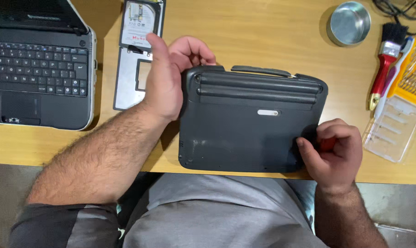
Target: The person disassembles a white laptop by removing screws from the screen bezel and back cover using a screwdriver. They detach the screen, remove the battery, and open the main chassis to access the internal components.
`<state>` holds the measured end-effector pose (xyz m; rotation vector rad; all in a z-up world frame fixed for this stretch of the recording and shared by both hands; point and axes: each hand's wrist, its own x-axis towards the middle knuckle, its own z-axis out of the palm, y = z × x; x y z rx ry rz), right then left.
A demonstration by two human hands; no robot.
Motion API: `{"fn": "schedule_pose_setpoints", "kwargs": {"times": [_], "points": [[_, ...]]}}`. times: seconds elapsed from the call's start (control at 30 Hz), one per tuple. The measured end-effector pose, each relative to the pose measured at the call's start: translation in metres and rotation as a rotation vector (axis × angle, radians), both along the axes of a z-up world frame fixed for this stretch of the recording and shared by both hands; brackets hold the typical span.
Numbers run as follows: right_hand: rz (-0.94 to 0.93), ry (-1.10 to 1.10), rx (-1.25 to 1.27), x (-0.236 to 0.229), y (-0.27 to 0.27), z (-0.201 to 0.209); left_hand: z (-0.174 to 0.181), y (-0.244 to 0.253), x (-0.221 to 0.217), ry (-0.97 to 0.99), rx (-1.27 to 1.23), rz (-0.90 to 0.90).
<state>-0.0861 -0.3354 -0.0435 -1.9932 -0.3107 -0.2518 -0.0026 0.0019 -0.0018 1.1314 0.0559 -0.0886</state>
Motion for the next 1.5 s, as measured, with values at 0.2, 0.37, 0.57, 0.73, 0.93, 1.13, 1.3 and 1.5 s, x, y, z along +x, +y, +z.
{"fn": "schedule_pose_setpoints", "kwargs": {"times": [0.2, 0.37, 0.57, 0.73, 0.93, 1.13, 1.3, 1.5], "points": [[-0.019, -0.083, -0.02, 0.004, 0.0, -0.002, 0.001, 0.002, -0.004, -0.147, 0.292, 0.01], [-0.137, -0.038, -0.077, 0.003, 0.0, 0.0, -0.004, -0.002, -0.005, -0.191, 0.344, 0.036], [-0.199, -0.03, -0.12, 0.003, 0.001, -0.001, -0.012, -0.002, -0.003, -0.25, 0.221, 0.026], [-0.191, -0.052, -0.117, 0.002, -0.002, -0.003, -0.011, -0.001, -0.003, -0.26, 0.251, 0.019], [-0.14, -0.119, -0.024, 0.004, 0.005, -0.007, -0.015, 0.003, -0.001, -0.299, 0.288, 0.039], [-0.08, -0.224, 0.096, 0.005, 0.012, 0.005, -0.011, -0.002, 0.0, -0.226, 0.046, -0.006], [-0.012, -0.308, 0.094, 0.005, 0.011, 0.007, -0.012, 0.007, 0.001, -0.313, 0.274, -0.02], [-0.061, -0.17, -0.01, 0.01, 0.012, 0.013, -0.016, 0.004, -0.002, -0.321, 0.377, -0.003]]}}
